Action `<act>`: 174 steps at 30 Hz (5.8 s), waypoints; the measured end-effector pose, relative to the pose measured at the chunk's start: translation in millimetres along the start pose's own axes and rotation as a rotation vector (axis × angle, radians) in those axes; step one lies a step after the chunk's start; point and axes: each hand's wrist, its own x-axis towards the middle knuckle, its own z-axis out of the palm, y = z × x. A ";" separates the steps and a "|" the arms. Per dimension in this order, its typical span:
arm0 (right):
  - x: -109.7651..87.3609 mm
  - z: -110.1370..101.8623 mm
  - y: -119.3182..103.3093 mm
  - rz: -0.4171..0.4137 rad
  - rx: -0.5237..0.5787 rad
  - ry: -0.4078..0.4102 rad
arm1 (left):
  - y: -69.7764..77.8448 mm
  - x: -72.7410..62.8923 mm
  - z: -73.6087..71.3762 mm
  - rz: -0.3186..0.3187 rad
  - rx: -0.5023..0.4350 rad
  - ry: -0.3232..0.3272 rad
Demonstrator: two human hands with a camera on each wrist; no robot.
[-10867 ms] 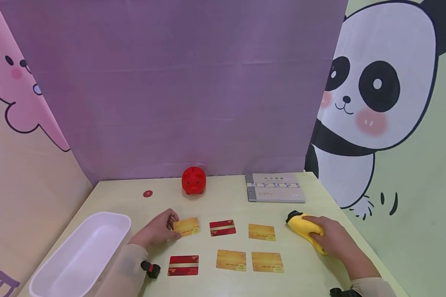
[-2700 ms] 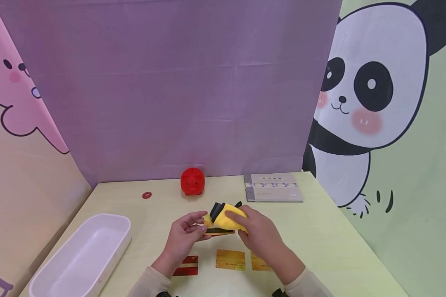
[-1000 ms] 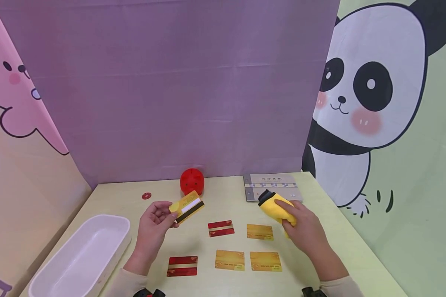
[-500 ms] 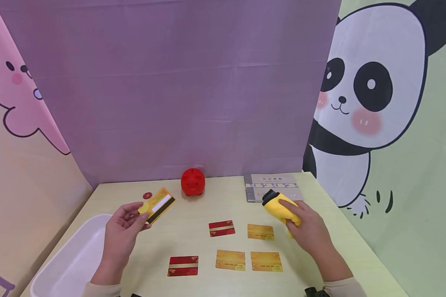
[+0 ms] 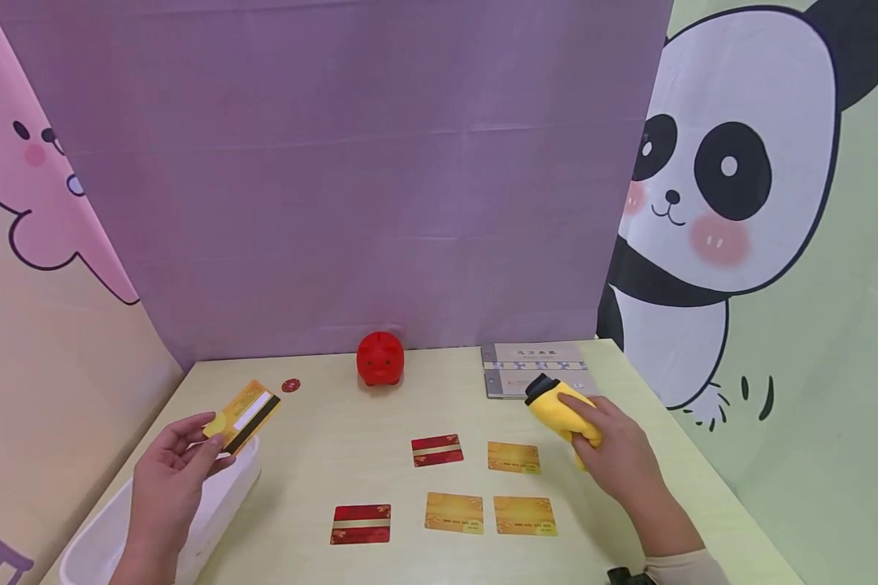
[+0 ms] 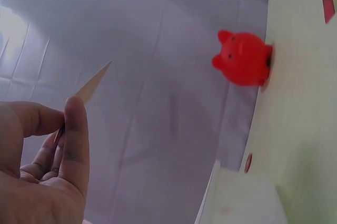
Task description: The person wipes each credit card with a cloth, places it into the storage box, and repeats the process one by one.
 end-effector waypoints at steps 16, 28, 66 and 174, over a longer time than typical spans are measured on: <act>-1.3 3.5 4.2 0.013 -0.002 -0.007 | 0.3 -1.9 -67.5 -0.034 0.089 -0.003; -1.3 4.7 5.5 0.002 0.004 -0.014 | -6.6 2.4 -94.3 -0.151 0.191 -0.074; -2.2 5.4 9.0 -0.009 0.001 -0.009 | -11.8 5.3 -103.1 -0.316 0.622 -0.152; -8.8 8.7 49.5 0.147 0.143 0.003 | -105.6 -22.6 63.8 -0.222 0.857 -0.920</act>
